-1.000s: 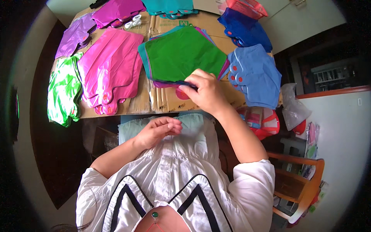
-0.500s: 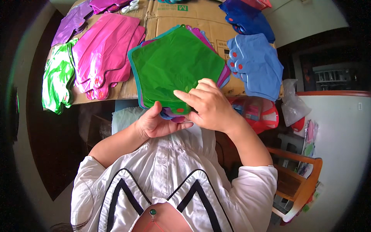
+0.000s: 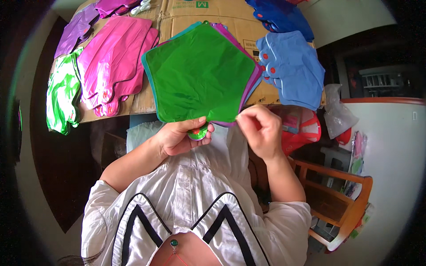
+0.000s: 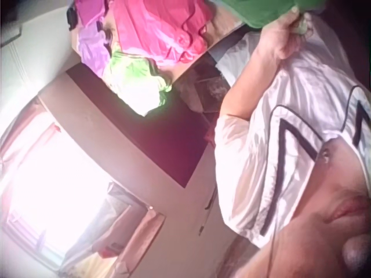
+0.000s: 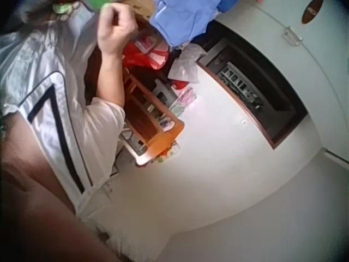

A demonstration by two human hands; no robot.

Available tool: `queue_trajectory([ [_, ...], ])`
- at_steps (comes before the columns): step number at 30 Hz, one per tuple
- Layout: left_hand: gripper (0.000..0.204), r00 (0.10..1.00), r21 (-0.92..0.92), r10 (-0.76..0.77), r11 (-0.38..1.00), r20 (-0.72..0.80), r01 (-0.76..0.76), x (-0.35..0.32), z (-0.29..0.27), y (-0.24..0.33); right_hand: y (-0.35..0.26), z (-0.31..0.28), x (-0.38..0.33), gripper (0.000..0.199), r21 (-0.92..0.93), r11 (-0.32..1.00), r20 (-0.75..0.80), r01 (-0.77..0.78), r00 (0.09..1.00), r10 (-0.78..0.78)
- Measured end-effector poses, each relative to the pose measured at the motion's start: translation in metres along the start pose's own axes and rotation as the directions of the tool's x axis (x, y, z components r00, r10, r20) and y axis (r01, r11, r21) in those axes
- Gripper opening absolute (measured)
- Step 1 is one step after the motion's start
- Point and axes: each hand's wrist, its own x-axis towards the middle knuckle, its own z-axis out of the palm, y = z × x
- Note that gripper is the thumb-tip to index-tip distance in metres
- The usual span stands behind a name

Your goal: Folding and inserting star-shaped foil balloons into plastic retail packaging sleeves with cardboard headers.

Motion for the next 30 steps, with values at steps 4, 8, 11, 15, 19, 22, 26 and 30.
queue_trajectory([
  [4,0.019,1.000,0.063,-0.006,0.998,0.009,0.005,-0.006,0.008,0.003,0.024,-0.006,-0.004,0.019,0.288,0.836,0.188,-0.468,0.883,0.430],
  [8,0.025,0.999,0.171,-0.029,0.985,-0.046,0.036,-0.019,0.018,0.002,0.010,0.012,0.000,0.022,0.760,0.304,0.380,-0.574,0.772,0.510],
  [11,0.038,0.995,0.171,-0.100,0.981,0.027,0.094,-0.023,0.004,0.001,0.028,0.028,-0.002,0.019,0.692,0.529,0.249,-0.492,0.850,0.465],
  [15,0.055,0.975,-0.142,-0.006,0.989,0.222,0.038,-0.020,-0.019,0.002,0.014,0.037,-0.003,0.016,0.645,0.613,0.209,-0.456,0.877,0.433],
  [19,0.037,0.987,0.215,-0.020,0.977,0.162,-0.016,-0.018,-0.001,0.001,0.007,0.036,-0.003,0.020,0.582,0.681,0.269,-0.445,0.895,0.355],
  [22,0.030,0.986,0.162,0.013,0.986,0.168,-0.041,-0.014,0.006,0.000,0.007,0.028,0.004,0.021,0.616,0.652,0.276,-0.441,0.897,0.346],
  [26,0.035,0.977,0.060,-0.022,0.998,0.213,0.009,-0.020,0.006,0.005,0.002,0.025,0.007,0.025,0.579,0.655,0.328,-0.486,0.874,0.358],
  [30,0.023,0.993,0.001,-0.075,0.997,0.096,0.075,-0.014,0.001,0.006,-0.001,0.023,0.010,0.026,0.498,0.695,0.359,-0.519,0.853,0.380],
])
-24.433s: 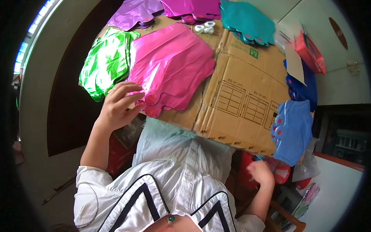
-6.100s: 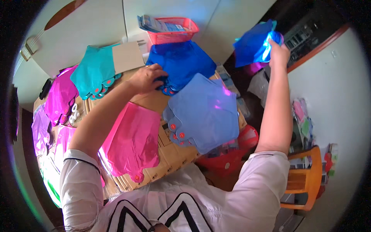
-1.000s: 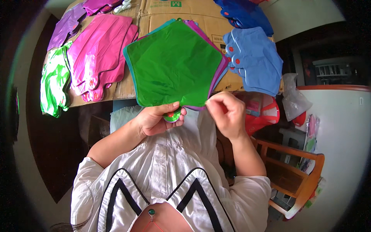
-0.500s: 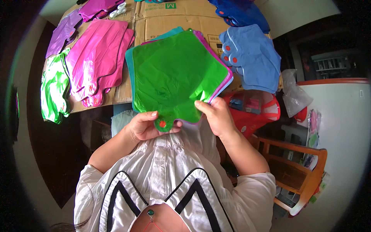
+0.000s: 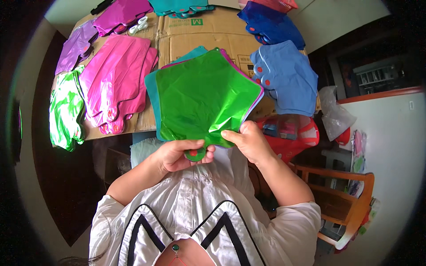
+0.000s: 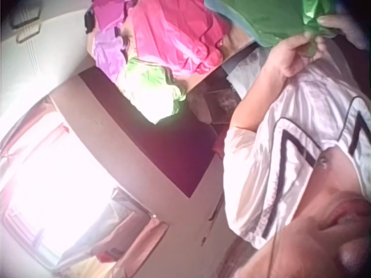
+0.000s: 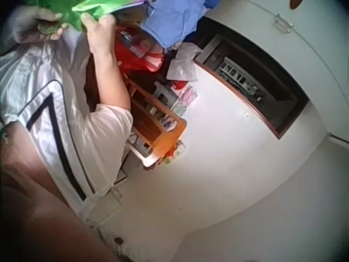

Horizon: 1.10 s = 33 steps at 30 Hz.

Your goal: Folding and inserting star-shaped foil balloons into plastic retail packaging sleeves with cardboard headers.

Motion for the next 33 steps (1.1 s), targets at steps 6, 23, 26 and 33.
queue_trajectory([
  [6,0.014,0.996,0.141,0.018,0.990,-0.088,-0.006,0.001,-0.010,-0.007,-0.031,-0.030,0.029,0.036,0.021,0.993,-0.024,0.118,0.993,-0.117],
  [23,0.019,0.998,0.264,-0.033,0.964,0.046,0.019,0.021,-0.003,-0.021,-0.139,0.064,0.193,0.072,-0.948,0.068,-0.318,-0.312,0.941,-0.118],
  [26,0.026,0.987,0.103,-0.004,0.995,0.161,-0.012,0.022,-0.003,-0.022,-0.134,0.048,0.200,0.061,-0.920,0.158,-0.375,-0.357,0.921,-0.103],
  [33,0.019,0.994,0.095,0.032,0.995,0.107,-0.042,0.024,-0.004,-0.024,-0.133,0.053,0.204,0.044,-0.917,0.240,-0.353,-0.318,0.927,-0.124],
])
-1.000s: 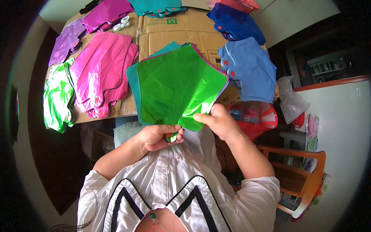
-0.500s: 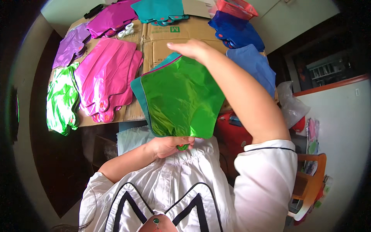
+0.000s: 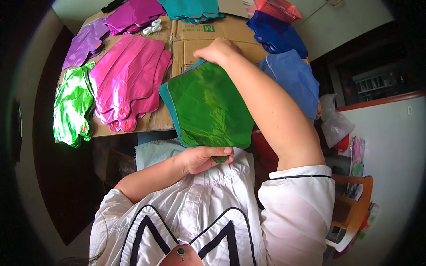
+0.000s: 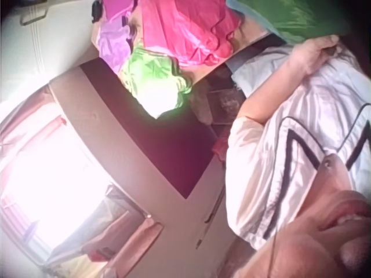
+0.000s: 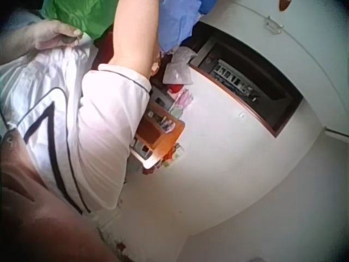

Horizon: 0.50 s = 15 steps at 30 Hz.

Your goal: Folding and inserting star-shaped foil balloons into plastic retail packaging sleeves with cardboard headers.

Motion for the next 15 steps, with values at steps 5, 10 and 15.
queue_trajectory([
  [5,0.014,0.999,0.021,0.036,0.999,0.016,-0.036,-0.003,0.010,0.003,0.024,0.005,0.024,0.032,0.066,0.997,-0.027,0.050,0.998,-0.048],
  [10,0.012,0.999,0.054,0.027,0.998,-0.023,-0.026,0.000,0.015,0.009,0.016,0.000,0.007,0.021,0.140,0.990,-0.024,0.019,1.000,-0.016],
  [15,0.013,0.996,0.110,-0.028,0.993,-0.083,0.037,-0.001,0.013,0.009,0.035,0.013,0.039,0.028,0.113,0.991,-0.056,0.070,0.996,-0.064],
])
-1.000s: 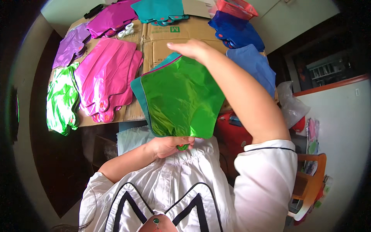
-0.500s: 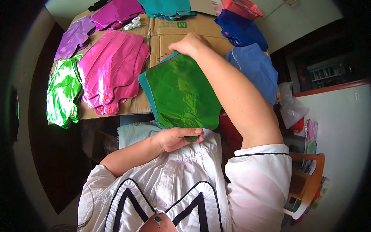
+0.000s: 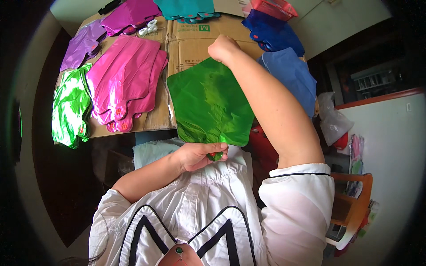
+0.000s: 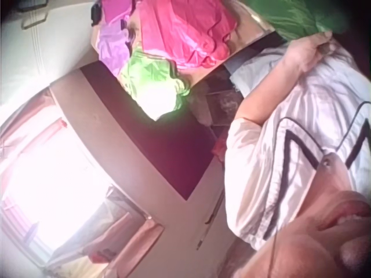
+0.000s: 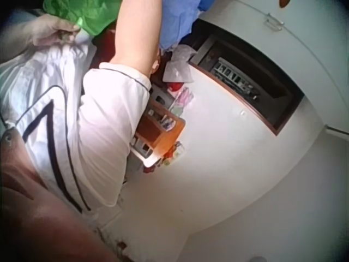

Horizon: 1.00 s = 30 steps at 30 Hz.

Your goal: Folding and inserting star-shaped foil balloons into plastic retail packaging sleeves with cardboard headers.

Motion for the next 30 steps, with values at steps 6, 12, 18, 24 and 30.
queue_trajectory([
  [6,0.018,1.000,0.034,0.001,0.999,0.001,-0.001,-0.004,-0.001,0.005,0.013,-0.036,-0.024,0.027,0.515,0.827,0.418,-0.225,0.908,-0.014],
  [12,0.022,0.994,-0.026,0.029,0.999,0.108,-0.026,-0.003,-0.018,0.005,0.023,-0.021,-0.024,0.032,0.458,0.888,0.269,-0.038,0.958,-0.098],
  [18,0.057,0.964,-0.264,0.078,0.964,0.253,-0.009,-0.010,-0.047,0.000,0.029,-0.019,-0.029,0.032,0.516,0.856,0.215,-0.026,0.971,-0.100],
  [24,0.036,0.999,-0.130,-0.009,0.991,0.050,0.016,-0.005,-0.043,0.002,0.029,-0.016,-0.029,0.032,0.464,0.886,0.137,0.012,0.987,-0.085],
  [30,0.024,0.998,-0.033,-0.011,0.999,-0.064,0.009,-0.002,-0.028,0.000,0.016,-0.020,-0.035,0.030,0.403,0.913,0.108,0.068,0.987,-0.121],
])
